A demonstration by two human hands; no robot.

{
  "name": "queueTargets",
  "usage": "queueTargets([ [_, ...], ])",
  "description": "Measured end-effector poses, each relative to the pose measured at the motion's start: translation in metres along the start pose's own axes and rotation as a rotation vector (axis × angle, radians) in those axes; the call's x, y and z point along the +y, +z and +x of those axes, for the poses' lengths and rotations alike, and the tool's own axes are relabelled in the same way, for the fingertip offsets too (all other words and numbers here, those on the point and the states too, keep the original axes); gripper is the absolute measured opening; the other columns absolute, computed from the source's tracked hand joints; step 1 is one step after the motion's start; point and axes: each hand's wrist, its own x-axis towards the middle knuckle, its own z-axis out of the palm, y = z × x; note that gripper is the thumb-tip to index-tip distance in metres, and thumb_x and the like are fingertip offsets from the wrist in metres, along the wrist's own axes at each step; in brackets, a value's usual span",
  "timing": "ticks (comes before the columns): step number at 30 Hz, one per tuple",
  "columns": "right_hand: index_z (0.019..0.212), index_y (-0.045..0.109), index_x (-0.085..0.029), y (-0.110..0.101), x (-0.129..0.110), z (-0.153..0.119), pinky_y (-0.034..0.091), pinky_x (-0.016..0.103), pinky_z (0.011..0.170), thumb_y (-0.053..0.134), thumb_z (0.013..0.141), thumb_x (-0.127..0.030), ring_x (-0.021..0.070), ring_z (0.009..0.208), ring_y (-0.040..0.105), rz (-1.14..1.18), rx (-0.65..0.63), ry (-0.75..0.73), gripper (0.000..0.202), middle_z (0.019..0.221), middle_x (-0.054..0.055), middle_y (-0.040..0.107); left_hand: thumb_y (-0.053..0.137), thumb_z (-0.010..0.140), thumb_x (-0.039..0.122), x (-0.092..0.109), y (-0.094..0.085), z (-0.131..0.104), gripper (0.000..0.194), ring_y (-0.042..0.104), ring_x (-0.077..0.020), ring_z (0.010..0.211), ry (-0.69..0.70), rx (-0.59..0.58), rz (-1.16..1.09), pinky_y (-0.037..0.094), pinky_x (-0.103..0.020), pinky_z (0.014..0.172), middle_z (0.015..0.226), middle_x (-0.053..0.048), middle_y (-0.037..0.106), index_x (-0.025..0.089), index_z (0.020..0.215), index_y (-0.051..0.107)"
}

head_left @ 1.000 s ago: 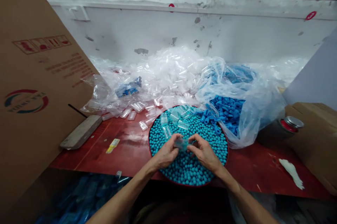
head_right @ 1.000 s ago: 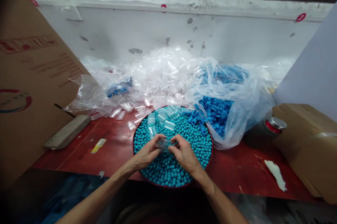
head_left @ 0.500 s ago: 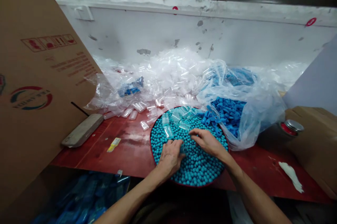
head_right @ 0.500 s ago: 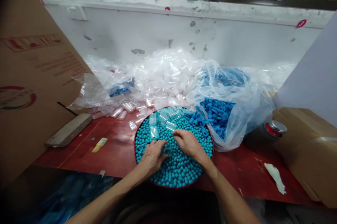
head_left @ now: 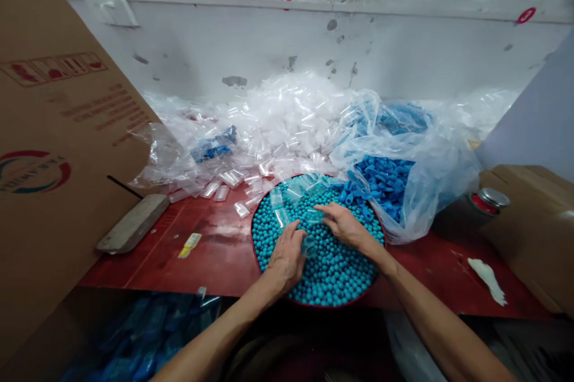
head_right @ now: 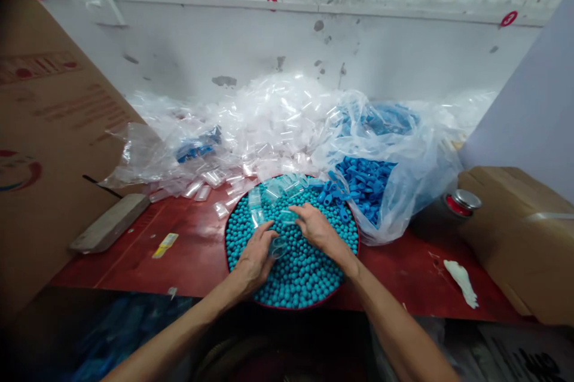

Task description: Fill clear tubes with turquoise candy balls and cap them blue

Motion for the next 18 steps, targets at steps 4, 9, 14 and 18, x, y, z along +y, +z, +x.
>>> queueTargets([
  [4,0.105,0.055,-0.018,-0.002,-0.002,-0.016,0.041,0.028,0.074,0.049,0.077,-0.011,0.0154,0.078,0.053,0.160,-0.048,-0.092,0.030,0.084,0.004,0.058,0.040,0.070,0.005,0.001,0.008,-0.002,0.034,0.012,-0.0260,0.129,0.046,-0.040,0.170,0.024,-0.047,0.102,0.140,-0.013,0.015,0.014,0.103,0.042],
  [9,0.095,0.057,-0.018,0.006,-0.012,-0.022,0.041,0.027,0.068,0.054,0.076,-0.021,0.0148,0.071,0.053,0.324,-0.006,-0.081,0.020,0.077,0.002,0.058,0.041,0.068,0.005,-0.002,0.010,0.000,0.036,0.019,-0.0247,0.127,0.065,-0.107,0.171,0.027,-0.044,0.101,0.138,-0.016,0.019,0.013,0.103,0.040],
  [14,0.090,0.057,-0.018,0.014,-0.006,-0.026,0.042,0.028,0.068,0.053,0.074,-0.023,0.0139,0.069,0.053,0.518,0.063,0.056,0.017,0.074,0.000,0.057,0.042,0.068,0.005,-0.003,0.009,0.000,0.036,0.020,-0.0239,0.127,0.047,-0.090,0.087,0.028,-0.044,0.100,0.135,-0.016,0.023,0.015,0.102,0.038],
  [18,0.083,0.050,-0.019,0.013,-0.007,-0.028,0.046,0.027,0.058,0.056,0.071,-0.031,0.0141,0.066,0.056,0.878,0.090,0.249,0.018,0.074,-0.001,0.054,0.047,0.069,0.010,0.009,0.002,0.005,0.033,0.026,-0.0269,0.125,-0.006,-0.086,-0.086,0.032,-0.046,0.096,0.135,-0.016,0.024,0.016,0.100,0.038],
])
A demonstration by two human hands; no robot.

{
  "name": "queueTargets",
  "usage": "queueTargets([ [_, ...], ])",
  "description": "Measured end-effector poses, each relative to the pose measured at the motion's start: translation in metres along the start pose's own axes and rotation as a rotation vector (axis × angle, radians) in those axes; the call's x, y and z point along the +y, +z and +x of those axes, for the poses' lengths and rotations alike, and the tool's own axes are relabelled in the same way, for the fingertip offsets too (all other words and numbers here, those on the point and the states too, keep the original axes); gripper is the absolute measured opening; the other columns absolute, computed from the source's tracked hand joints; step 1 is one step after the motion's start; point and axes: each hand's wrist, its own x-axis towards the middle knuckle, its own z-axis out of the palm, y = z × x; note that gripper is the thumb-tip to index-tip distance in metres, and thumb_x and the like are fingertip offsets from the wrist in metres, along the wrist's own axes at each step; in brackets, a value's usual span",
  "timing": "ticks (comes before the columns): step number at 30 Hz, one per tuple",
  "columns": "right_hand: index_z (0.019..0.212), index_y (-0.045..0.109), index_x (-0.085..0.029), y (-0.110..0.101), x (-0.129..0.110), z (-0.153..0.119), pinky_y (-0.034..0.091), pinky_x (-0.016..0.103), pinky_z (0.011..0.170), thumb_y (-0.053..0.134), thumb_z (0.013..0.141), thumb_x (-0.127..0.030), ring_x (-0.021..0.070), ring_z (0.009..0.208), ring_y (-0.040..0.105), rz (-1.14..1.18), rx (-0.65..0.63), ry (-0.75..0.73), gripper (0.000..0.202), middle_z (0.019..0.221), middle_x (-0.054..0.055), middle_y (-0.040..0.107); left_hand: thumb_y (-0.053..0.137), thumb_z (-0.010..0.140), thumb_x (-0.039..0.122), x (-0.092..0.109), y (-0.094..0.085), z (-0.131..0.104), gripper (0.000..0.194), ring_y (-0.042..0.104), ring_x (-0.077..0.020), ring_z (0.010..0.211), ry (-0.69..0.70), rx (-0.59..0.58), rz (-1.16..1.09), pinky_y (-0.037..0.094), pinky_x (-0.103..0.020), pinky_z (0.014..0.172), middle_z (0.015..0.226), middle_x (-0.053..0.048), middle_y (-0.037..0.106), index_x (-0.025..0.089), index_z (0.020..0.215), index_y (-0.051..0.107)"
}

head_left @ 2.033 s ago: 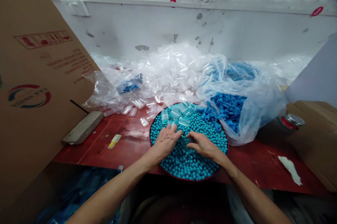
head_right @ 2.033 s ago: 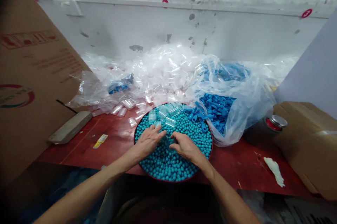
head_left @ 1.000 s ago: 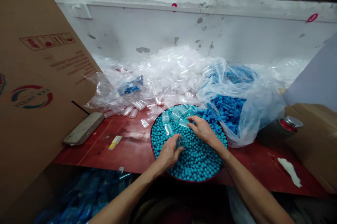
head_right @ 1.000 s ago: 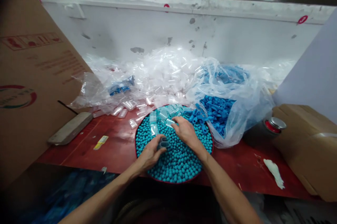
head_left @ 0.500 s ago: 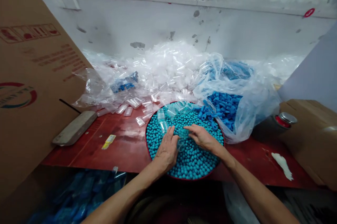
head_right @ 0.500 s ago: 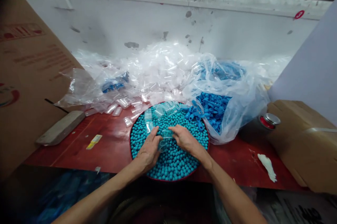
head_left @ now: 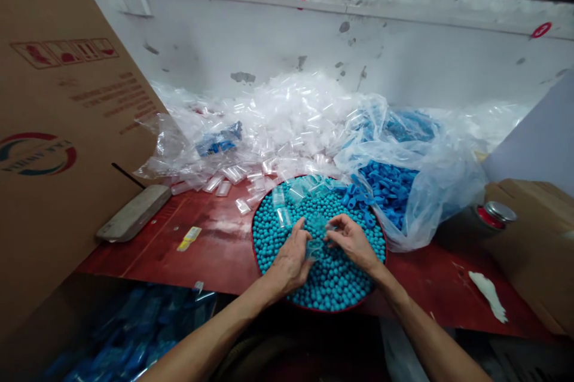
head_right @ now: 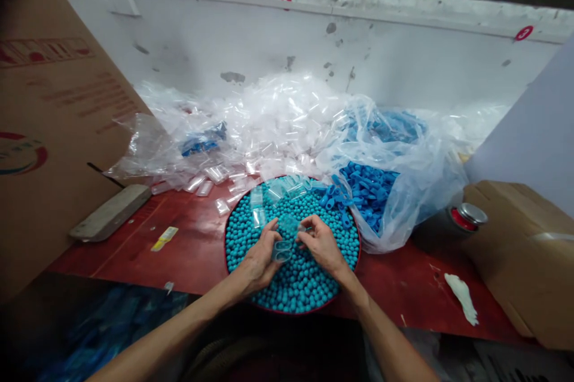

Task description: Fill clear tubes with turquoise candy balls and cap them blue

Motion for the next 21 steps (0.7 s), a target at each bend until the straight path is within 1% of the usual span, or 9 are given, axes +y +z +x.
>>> queueTargets([
  [2,0.081,0.047,-0.019,0.003,-0.002,-0.001,0.047,0.027,0.057,0.060,0.067,-0.033,0.0144,0.068,0.057,0.176,-0.063,0.057,0.024,0.078,-0.001,0.055,0.048,0.072,0.015,0.010,-0.005,0.003,0.029,0.028,-0.0267,0.124,0.002,-0.009,-0.111,0.034,-0.044,0.095,0.132,-0.014,0.031,0.017,0.100,0.040],
  [4,0.080,0.046,-0.019,0.009,-0.003,-0.001,0.047,0.026,0.060,0.062,0.066,-0.034,0.0136,0.069,0.057,0.260,-0.101,0.049,0.026,0.077,-0.001,0.056,0.047,0.075,0.018,0.018,-0.007,0.006,0.028,0.034,-0.0243,0.120,0.031,-0.004,-0.191,0.036,-0.040,0.094,0.127,-0.012,0.038,0.018,0.102,0.040],
  [7,0.074,0.046,-0.019,0.018,0.001,-0.004,0.044,0.024,0.061,0.060,0.067,-0.033,0.0118,0.065,0.054,0.233,-0.088,-0.027,0.021,0.070,-0.003,0.054,0.047,0.076,0.018,0.021,-0.005,0.007,0.042,0.048,-0.0194,0.106,0.068,0.015,-0.233,0.039,-0.035,0.090,0.119,-0.010,0.046,0.019,0.115,0.032],
  [10,0.072,0.049,-0.019,0.022,0.006,-0.009,0.042,0.023,0.061,0.050,0.075,-0.029,0.0116,0.064,0.051,0.025,-0.069,-0.113,0.010,0.067,-0.003,0.053,0.047,0.075,0.017,0.014,0.000,0.006,0.065,0.044,-0.0208,0.110,0.053,-0.002,-0.141,0.037,-0.037,0.092,0.123,-0.011,0.042,0.018,0.129,0.013],
  [11,0.073,0.050,-0.019,0.022,0.006,-0.010,0.041,0.023,0.061,0.046,0.077,-0.026,0.0118,0.064,0.051,-0.084,-0.071,-0.141,0.009,0.067,-0.002,0.053,0.047,0.074,0.017,0.011,0.000,0.005,0.067,0.041,-0.0221,0.113,0.045,-0.018,-0.083,0.035,-0.038,0.093,0.125,-0.012,0.040,0.017,0.131,0.011],
  [13,0.072,0.052,-0.020,0.018,0.003,-0.011,0.039,0.023,0.061,0.040,0.079,-0.020,0.0123,0.064,0.051,-0.331,-0.110,-0.182,0.013,0.068,-0.001,0.055,0.047,0.072,0.016,0.008,-0.002,0.003,0.059,0.041,-0.0235,0.111,0.028,-0.060,0.044,0.034,-0.040,0.093,0.122,-0.012,0.042,0.016,0.127,0.023],
  [16,0.070,0.056,-0.020,0.008,-0.010,0.000,0.037,0.023,0.060,0.041,0.076,-0.015,0.0142,0.064,0.053,-0.685,-0.237,-0.179,0.017,0.067,0.001,0.060,0.047,0.069,0.017,0.009,-0.004,-0.004,0.047,0.046,-0.0238,0.101,-0.023,-0.077,0.230,0.036,-0.041,0.089,0.106,-0.008,0.052,0.019,0.116,0.039],
  [19,0.081,0.060,-0.022,0.010,-0.030,0.022,0.037,0.025,0.064,0.041,0.078,-0.017,0.0168,0.073,0.057,-0.885,-0.184,-0.185,0.020,0.077,0.003,0.064,0.047,0.069,0.017,0.010,0.000,-0.016,0.055,0.042,-0.0268,0.107,-0.073,-0.013,0.386,0.030,-0.045,0.094,0.114,-0.009,0.049,0.020,0.122,0.033],
  [21,0.094,0.057,-0.022,0.024,-0.042,0.037,0.038,0.025,0.069,0.040,0.082,-0.025,0.0173,0.082,0.058,-0.871,-0.140,-0.261,0.021,0.089,0.004,0.064,0.045,0.070,0.018,0.007,0.004,-0.025,0.056,0.035,-0.0287,0.114,-0.092,0.019,0.448,0.024,-0.048,0.097,0.122,-0.011,0.044,0.018,0.124,0.030],
])
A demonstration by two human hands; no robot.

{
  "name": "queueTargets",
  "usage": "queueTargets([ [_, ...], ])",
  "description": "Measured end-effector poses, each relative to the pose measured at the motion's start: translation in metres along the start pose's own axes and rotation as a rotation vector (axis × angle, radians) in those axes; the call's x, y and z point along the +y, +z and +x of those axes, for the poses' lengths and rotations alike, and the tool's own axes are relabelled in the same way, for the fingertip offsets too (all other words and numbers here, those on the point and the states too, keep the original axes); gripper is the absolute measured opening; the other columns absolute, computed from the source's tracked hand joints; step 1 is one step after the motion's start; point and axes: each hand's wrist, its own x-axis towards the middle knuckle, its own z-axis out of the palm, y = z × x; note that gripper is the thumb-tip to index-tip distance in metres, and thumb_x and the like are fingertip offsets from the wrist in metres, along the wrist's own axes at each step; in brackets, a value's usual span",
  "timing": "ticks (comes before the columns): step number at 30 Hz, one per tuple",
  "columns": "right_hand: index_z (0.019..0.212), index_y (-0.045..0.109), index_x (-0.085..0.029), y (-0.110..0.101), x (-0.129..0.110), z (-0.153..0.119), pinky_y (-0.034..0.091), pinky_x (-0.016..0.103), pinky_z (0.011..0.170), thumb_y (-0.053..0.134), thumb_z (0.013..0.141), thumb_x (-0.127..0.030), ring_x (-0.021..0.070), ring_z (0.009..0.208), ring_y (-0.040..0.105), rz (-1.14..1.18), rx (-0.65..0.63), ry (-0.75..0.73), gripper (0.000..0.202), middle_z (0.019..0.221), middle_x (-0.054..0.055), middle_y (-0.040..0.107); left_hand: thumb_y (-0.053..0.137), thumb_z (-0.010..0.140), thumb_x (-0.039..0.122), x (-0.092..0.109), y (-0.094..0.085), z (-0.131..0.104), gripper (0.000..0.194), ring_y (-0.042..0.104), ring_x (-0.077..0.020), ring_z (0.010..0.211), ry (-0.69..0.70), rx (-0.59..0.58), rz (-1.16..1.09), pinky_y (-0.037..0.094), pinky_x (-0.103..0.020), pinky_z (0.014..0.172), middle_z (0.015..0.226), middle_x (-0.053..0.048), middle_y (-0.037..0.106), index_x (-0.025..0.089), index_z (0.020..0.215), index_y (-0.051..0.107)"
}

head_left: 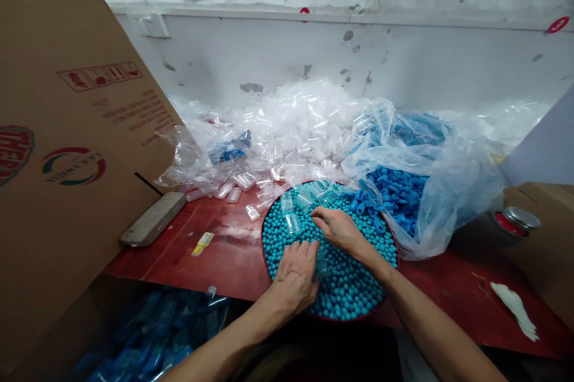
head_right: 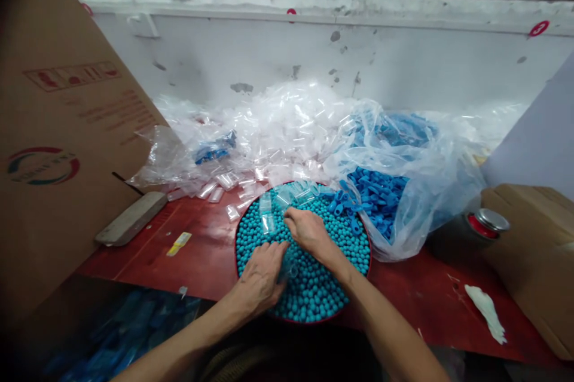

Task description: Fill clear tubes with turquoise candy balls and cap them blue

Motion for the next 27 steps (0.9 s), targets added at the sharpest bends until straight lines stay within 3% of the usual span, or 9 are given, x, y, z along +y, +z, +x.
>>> queueTargets([
  [3,0.104,0.052,-0.020,0.013,-0.024,0.026,0.040,0.027,0.071,0.050,0.077,-0.042,0.0202,0.086,0.057,-0.020,-0.062,-0.099,0.035,0.093,0.006,0.062,0.046,0.068,0.018,-0.004,0.003,-0.006,0.051,0.038,-0.0300,0.112,-0.035,-0.026,0.037,0.025,-0.049,0.096,0.116,-0.014,0.047,0.015,0.118,0.037],
  [7,0.104,0.051,-0.015,0.035,-0.035,0.048,0.042,0.032,0.069,0.055,0.072,-0.045,0.0247,0.084,0.058,-0.157,-0.109,0.008,0.045,0.094,0.013,0.060,0.047,0.065,0.018,-0.011,-0.001,-0.004,0.055,0.040,-0.0276,0.109,-0.061,-0.055,-0.015,0.030,-0.046,0.094,0.114,-0.013,0.047,0.014,0.119,0.034],
  [10,0.105,0.053,-0.017,0.037,-0.022,0.053,0.042,0.032,0.072,0.057,0.072,-0.036,0.0231,0.087,0.057,-0.139,-0.155,-0.024,0.038,0.098,0.012,0.059,0.047,0.064,0.015,-0.014,-0.003,-0.002,0.057,0.030,-0.0285,0.120,-0.055,0.015,-0.029,0.028,-0.047,0.097,0.127,-0.016,0.036,0.013,0.119,0.032],
  [13,0.105,0.054,-0.020,0.028,-0.002,0.046,0.040,0.028,0.078,0.047,0.079,-0.026,0.0187,0.092,0.055,-0.085,-0.145,-0.080,0.028,0.099,0.007,0.060,0.047,0.059,0.009,-0.016,-0.005,0.003,0.055,0.010,-0.0309,0.129,-0.013,0.096,-0.015,0.021,-0.049,0.101,0.138,-0.018,0.016,0.010,0.113,0.037],
  [16,0.102,0.057,-0.019,0.020,0.013,0.031,0.040,0.026,0.076,0.044,0.079,-0.020,0.0161,0.085,0.056,-0.007,-0.144,-0.137,0.026,0.092,0.004,0.062,0.049,0.054,0.008,-0.016,-0.008,0.014,0.050,0.000,-0.0313,0.130,0.030,0.055,-0.062,0.019,-0.048,0.102,0.141,-0.019,0.006,0.009,0.103,0.042],
  [20,0.096,0.060,-0.017,0.016,0.018,0.009,0.041,0.025,0.071,0.044,0.079,-0.018,0.0156,0.078,0.055,-0.040,-0.161,-0.216,0.023,0.084,0.005,0.061,0.049,0.050,0.007,-0.017,-0.007,0.027,0.056,0.007,-0.0313,0.129,0.005,-0.055,-0.102,0.020,-0.047,0.102,0.139,-0.021,0.015,0.007,0.105,0.041],
  [23,0.092,0.061,-0.017,0.017,0.017,0.002,0.041,0.026,0.070,0.041,0.080,-0.016,0.0163,0.078,0.055,-0.055,-0.117,-0.241,0.023,0.083,0.007,0.060,0.049,0.054,0.011,-0.018,-0.004,0.028,0.063,0.025,-0.0305,0.123,0.014,-0.100,-0.085,0.023,-0.047,0.100,0.129,-0.021,0.033,0.006,0.115,0.035],
  [27,0.098,0.059,-0.017,0.024,0.018,0.000,0.042,0.027,0.078,0.040,0.083,-0.017,0.0157,0.086,0.057,0.224,0.018,-0.203,0.025,0.092,0.007,0.063,0.047,0.060,0.014,-0.014,-0.005,0.030,0.069,0.039,-0.0273,0.110,-0.028,-0.109,-0.053,0.027,-0.045,0.096,0.117,-0.017,0.044,0.008,0.125,0.025],
])
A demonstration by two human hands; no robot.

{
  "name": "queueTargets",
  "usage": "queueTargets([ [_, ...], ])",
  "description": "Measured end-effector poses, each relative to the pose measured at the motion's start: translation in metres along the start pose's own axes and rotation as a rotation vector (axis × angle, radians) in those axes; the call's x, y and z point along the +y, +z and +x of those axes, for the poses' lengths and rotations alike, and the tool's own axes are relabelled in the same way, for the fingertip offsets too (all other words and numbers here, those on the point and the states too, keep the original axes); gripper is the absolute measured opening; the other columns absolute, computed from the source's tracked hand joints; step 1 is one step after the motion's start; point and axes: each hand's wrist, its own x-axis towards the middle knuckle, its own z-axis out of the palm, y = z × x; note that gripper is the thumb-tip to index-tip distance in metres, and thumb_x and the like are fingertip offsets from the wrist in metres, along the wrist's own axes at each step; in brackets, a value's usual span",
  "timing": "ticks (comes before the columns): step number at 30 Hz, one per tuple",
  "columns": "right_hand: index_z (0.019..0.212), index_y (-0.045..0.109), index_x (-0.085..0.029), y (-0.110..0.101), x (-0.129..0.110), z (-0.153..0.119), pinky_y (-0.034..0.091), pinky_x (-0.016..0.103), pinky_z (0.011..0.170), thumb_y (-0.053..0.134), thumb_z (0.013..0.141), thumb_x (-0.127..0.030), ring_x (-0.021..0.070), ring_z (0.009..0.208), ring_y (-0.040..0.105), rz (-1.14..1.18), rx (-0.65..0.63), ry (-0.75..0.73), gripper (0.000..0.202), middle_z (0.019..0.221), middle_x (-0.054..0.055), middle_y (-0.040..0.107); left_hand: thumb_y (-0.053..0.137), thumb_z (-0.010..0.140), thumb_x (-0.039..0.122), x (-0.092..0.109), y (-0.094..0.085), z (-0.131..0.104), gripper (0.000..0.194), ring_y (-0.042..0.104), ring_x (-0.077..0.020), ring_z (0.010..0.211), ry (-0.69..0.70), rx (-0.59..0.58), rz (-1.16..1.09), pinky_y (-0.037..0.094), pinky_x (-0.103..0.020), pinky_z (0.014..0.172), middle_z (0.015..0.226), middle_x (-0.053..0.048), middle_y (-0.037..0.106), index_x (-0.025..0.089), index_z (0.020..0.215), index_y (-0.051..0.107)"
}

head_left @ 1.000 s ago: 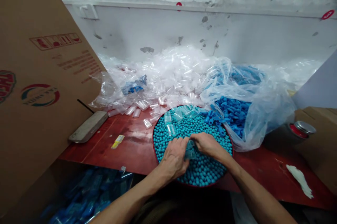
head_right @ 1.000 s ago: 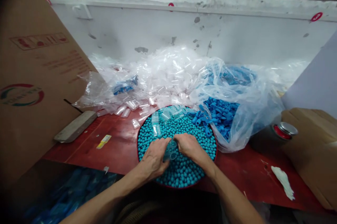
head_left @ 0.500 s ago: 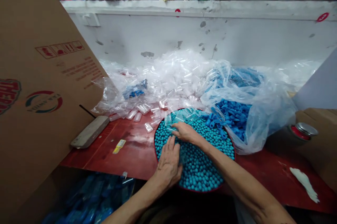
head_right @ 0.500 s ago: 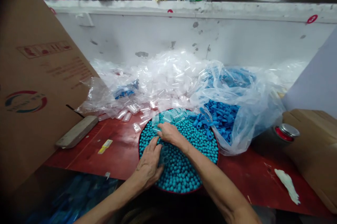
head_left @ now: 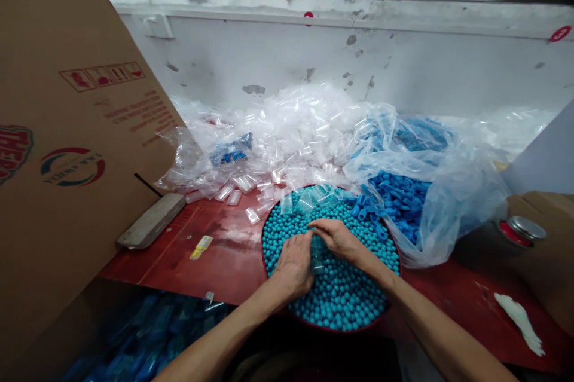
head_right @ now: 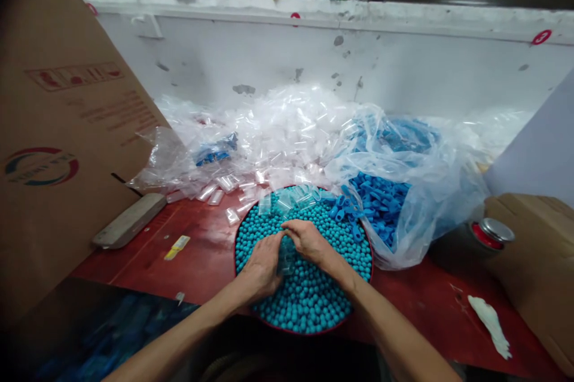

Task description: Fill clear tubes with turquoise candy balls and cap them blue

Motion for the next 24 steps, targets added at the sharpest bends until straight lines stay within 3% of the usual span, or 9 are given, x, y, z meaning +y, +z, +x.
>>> queueTargets([
  [2,0.102,0.058,-0.017,0.002,0.000,-0.001,0.041,0.028,0.082,0.038,0.084,-0.018,0.0158,0.091,0.057,0.080,0.064,0.026,0.027,0.098,0.007,0.063,0.047,0.059,0.013,0.004,-0.004,0.003,0.073,0.039,-0.0292,0.110,-0.060,-0.039,0.035,0.028,-0.047,0.094,0.118,-0.017,0.044,0.008,0.127,0.024],
  [5,0.100,0.058,-0.017,-0.001,-0.002,0.001,0.042,0.027,0.082,0.037,0.084,-0.018,0.0154,0.091,0.058,0.055,0.035,0.040,0.027,0.097,0.007,0.064,0.048,0.058,0.015,0.010,-0.011,0.008,0.072,0.038,-0.0315,0.108,-0.097,-0.114,0.061,0.030,-0.049,0.090,0.118,-0.017,0.044,0.009,0.126,0.027],
  [10,0.099,0.056,-0.019,-0.006,-0.008,0.036,0.042,0.032,0.077,0.041,0.084,-0.032,0.0218,0.090,0.057,-0.338,0.107,0.225,0.025,0.093,0.008,0.063,0.047,0.062,0.023,0.012,-0.014,0.010,0.059,0.042,-0.0275,0.105,-0.121,-0.120,0.066,0.032,-0.044,0.090,0.112,-0.011,0.049,0.015,0.120,0.036],
  [13,0.100,0.052,-0.015,0.003,-0.004,0.059,0.042,0.035,0.073,0.049,0.079,-0.033,0.0256,0.089,0.055,-0.460,0.056,0.280,0.028,0.093,0.012,0.059,0.049,0.062,0.026,0.011,-0.009,0.006,0.058,0.037,-0.0277,0.113,-0.148,-0.080,0.097,0.027,-0.043,0.095,0.121,-0.012,0.043,0.015,0.118,0.038],
  [18,0.098,0.053,-0.018,0.010,0.013,0.062,0.040,0.029,0.075,0.051,0.076,-0.021,0.0189,0.087,0.053,-0.395,-0.031,0.172,0.021,0.091,0.007,0.057,0.054,0.055,0.023,0.006,-0.001,0.003,0.060,0.001,-0.0314,0.129,-0.028,0.026,0.178,0.007,-0.047,0.103,0.141,-0.016,0.012,0.010,0.112,0.042],
  [24,0.088,0.054,-0.015,0.007,0.021,0.057,0.040,0.025,0.067,0.051,0.072,-0.014,0.0147,0.074,0.052,-0.242,-0.088,0.024,0.017,0.080,0.003,0.057,0.055,0.053,0.023,0.002,-0.002,0.009,0.056,-0.008,-0.0300,0.129,-0.010,0.070,0.165,0.006,-0.047,0.104,0.142,-0.017,0.006,0.010,0.106,0.044],
])
